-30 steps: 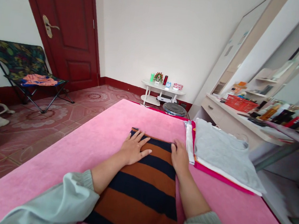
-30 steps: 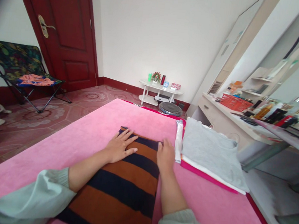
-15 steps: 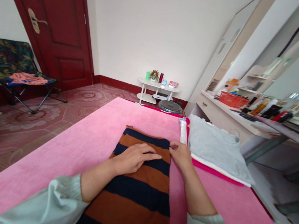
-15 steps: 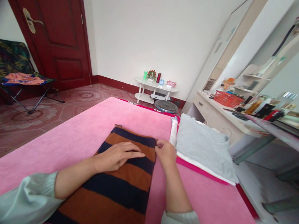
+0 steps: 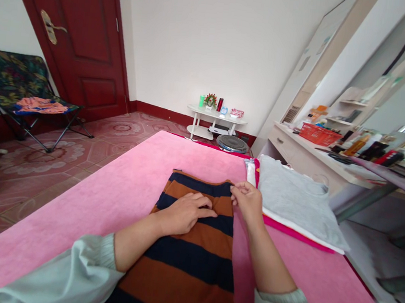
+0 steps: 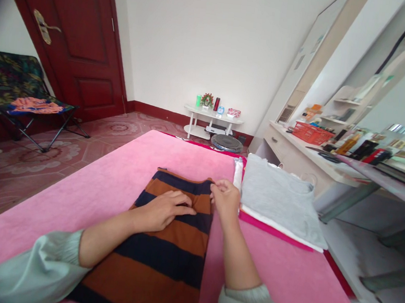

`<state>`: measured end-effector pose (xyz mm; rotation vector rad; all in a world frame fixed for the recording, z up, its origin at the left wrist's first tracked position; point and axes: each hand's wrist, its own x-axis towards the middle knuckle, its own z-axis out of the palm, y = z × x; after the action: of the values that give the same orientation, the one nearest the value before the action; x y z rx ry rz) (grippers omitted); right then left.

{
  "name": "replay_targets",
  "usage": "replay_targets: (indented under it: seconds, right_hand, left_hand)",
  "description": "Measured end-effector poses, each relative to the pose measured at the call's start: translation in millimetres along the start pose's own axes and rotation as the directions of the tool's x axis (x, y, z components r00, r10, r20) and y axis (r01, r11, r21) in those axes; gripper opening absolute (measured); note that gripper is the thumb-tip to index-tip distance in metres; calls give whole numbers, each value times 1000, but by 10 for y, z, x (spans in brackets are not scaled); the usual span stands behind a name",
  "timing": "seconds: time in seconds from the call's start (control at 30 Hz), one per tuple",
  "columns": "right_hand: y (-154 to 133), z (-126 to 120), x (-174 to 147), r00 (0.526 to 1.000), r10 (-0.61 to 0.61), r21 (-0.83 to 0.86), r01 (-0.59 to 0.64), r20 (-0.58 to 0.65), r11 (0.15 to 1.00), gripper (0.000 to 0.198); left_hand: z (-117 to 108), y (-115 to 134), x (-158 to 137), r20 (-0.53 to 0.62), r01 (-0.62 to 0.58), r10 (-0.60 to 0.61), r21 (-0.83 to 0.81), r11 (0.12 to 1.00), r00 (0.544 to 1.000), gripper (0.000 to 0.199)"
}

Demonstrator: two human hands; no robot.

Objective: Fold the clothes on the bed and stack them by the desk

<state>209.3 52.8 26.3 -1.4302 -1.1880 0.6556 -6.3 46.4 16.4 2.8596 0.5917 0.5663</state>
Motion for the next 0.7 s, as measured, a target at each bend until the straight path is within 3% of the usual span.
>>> replay_targets:
  seconds: [0.13,0.4,0.47,0.53,0.57,0.63,0.7]
  right_hand:
    - [98,19,10,975,192,223,-164,-109,961,22]
    - [160,11,13,929,327,449,-222,-171,866,23]
    - [163,20,18,924,244,394,-115,-294,912,20]
    - [148,64,-1,917,22,197,62,-398,978,17]
    - [134,102,-23,921,-101,84,142,-376,986,17]
    - [104,200,-87,949,-252,-64,244,-189,968,17]
    - [92,302,-160,955,-295,-141,297,40,944,16]
  left_hand:
    - [0,-7,2,-4,2,-2,-9,1000,1000,52]
    - [-6,5,-25,-19,13,-13,4,1000,1000,56]
    - [3,-3,-37,-30,32,-32,26,999,999,58]
    - [17,-8,-45,-38,57,-55,49,997,998,61]
    - [24,-9,-47,-42,66,-64,58,996,997,61]
    - [34,-10,-46,-56,77,-74,60,995,996,57]
    - [24,-22,-44,-107,112,-107,43,993,989,47]
